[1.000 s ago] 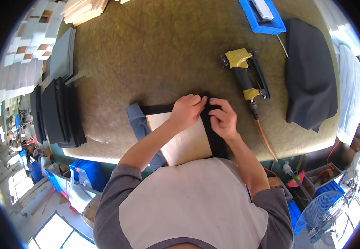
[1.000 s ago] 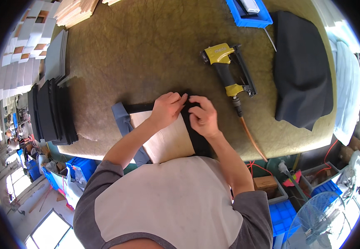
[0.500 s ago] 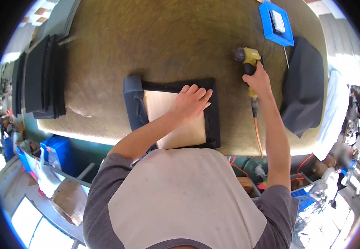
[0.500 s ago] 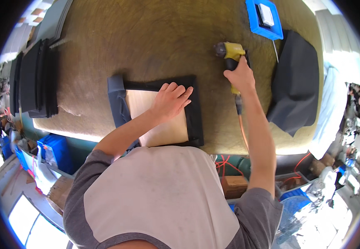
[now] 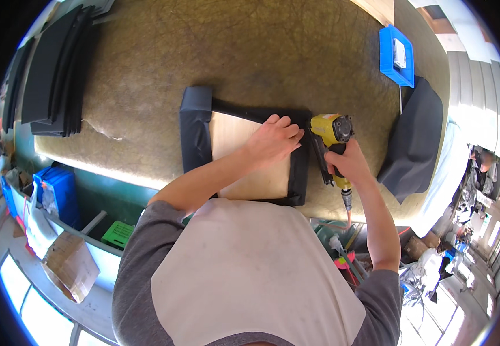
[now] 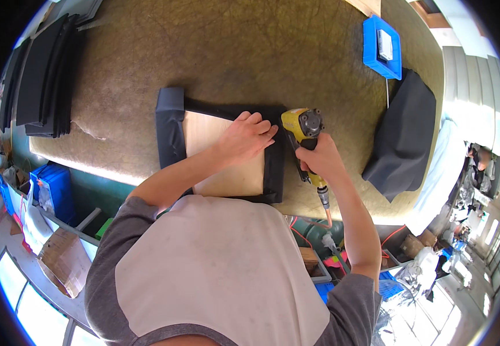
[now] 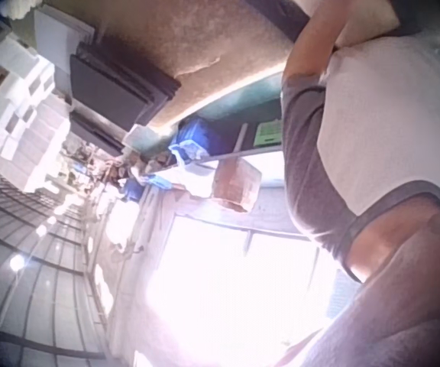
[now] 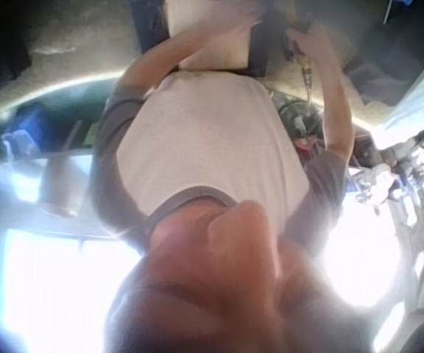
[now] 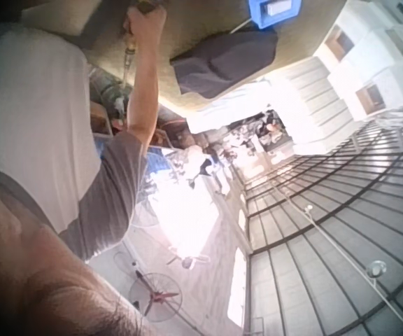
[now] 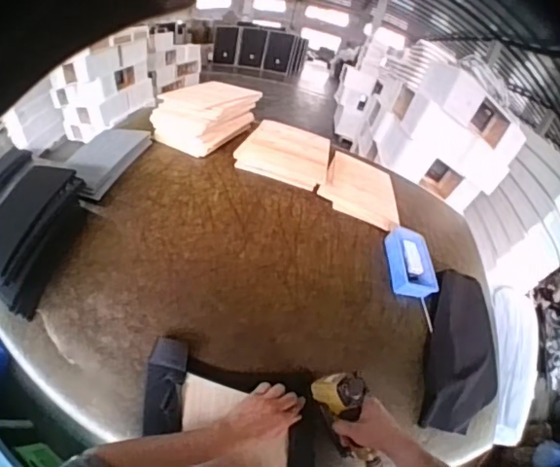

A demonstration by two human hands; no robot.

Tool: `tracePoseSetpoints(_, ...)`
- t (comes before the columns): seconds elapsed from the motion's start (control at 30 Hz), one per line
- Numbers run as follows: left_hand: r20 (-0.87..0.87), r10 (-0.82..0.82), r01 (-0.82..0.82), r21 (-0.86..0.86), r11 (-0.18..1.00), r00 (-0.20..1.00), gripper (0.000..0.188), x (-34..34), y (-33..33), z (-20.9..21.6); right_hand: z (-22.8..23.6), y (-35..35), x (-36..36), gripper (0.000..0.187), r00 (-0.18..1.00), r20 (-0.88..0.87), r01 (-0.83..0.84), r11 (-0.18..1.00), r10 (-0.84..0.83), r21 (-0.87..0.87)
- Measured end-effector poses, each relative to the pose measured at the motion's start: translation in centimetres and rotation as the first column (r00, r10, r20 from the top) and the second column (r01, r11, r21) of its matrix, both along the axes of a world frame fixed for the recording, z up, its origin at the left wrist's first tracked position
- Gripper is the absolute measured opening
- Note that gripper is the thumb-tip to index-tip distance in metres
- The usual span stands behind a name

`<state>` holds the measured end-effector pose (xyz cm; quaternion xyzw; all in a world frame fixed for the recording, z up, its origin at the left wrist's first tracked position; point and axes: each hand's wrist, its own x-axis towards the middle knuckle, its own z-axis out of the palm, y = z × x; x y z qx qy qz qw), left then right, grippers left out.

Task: The recorder uses a pneumatic staple gun to attach black fabric over wooden boards to create upholstered furniture components.

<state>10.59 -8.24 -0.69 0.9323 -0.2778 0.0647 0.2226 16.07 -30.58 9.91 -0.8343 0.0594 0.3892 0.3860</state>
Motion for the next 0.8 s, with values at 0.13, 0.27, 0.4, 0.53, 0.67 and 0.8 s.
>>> tracePoseSetpoints(0.13,0.01,0.001,-0.001,-0.028,1.0,1.0,0.03,0.2,0.2,0.1,0.3,-0.2,-1.0,0.014,0.999,-0.001,0.043,0.999,-0.043,0.032)
tracePoseSetpoints(0.27,0.033,0.003,0.0,-0.089,0.996,0.999,0.027,-0.5,0.9,-0.5,0.3,0.3,-0.5,0.015,0.998,0.044,-0.049,0.999,0.049,0.0)
tracePoseSetpoints(0.4,0.218,0.281,-0.164,-0.436,0.885,0.935,0.029,-2.7,3.5,1.2,0.9,-0.7,1.6,0.028,0.811,0.47,-0.199,0.92,0.347,-0.336)
tracePoseSetpoints(0.53,0.202,0.795,-0.708,-0.369,0.603,0.572,0.065,-5.3,11.6,3.3,3.2,3.5,1.9,0.056,0.276,0.734,-0.138,0.781,0.62,-0.609)
tracePoseSetpoints(0.67,-0.128,0.874,-0.869,-0.244,0.431,0.469,0.063,-5.6,15.4,2.1,-3.7,11.8,2.0,0.053,0.415,0.711,-0.558,0.776,0.568,-0.293)
tracePoseSetpoints(0.8,-0.351,0.744,-0.808,-0.404,0.428,0.569,0.025,-5.2,16.3,0.6,-6.6,19.9,2.0,0.029,0.377,0.736,-0.646,0.729,0.563,-0.227)
